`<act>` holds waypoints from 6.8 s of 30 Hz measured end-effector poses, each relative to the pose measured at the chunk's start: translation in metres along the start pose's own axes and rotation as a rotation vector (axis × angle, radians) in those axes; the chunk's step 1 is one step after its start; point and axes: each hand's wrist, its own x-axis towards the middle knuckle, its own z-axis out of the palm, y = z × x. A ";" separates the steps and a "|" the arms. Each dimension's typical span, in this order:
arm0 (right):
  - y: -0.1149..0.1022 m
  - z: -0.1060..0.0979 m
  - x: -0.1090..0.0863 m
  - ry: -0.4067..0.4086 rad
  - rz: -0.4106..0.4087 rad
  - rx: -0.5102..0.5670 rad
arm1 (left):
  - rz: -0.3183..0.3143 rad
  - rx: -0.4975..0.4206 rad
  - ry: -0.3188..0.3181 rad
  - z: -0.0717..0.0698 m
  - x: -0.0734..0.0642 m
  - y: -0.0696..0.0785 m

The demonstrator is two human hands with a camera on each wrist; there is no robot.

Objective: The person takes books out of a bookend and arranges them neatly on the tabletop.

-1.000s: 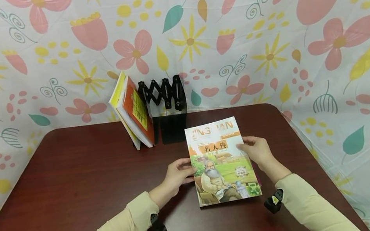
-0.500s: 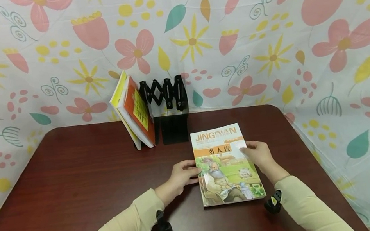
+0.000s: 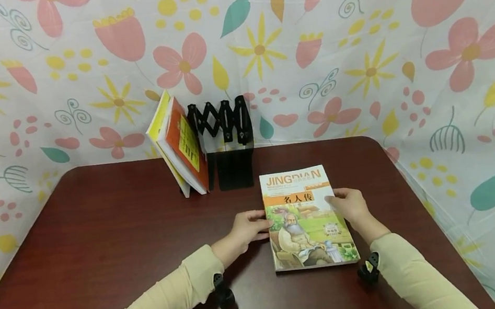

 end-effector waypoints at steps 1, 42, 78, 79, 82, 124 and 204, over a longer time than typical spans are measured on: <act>0.000 0.000 0.000 0.000 0.006 -0.001 | -0.004 0.002 0.006 0.001 0.000 0.001; 0.007 0.007 0.007 0.098 0.123 0.141 | 0.037 0.087 0.054 0.003 0.014 0.006; -0.001 0.005 0.004 0.120 0.101 0.058 | 0.072 0.206 -0.030 -0.021 0.008 0.022; -0.002 0.004 0.005 0.124 0.101 0.064 | 0.078 0.212 -0.033 -0.022 0.007 0.023; -0.007 0.000 0.007 0.131 0.092 0.090 | 0.106 0.234 -0.037 -0.026 0.004 0.027; -0.086 0.018 0.003 0.481 -0.377 0.078 | 0.677 0.324 0.148 -0.122 -0.043 0.118; -0.192 0.236 0.035 0.114 -0.601 -0.069 | 0.630 0.172 0.239 -0.197 0.009 0.158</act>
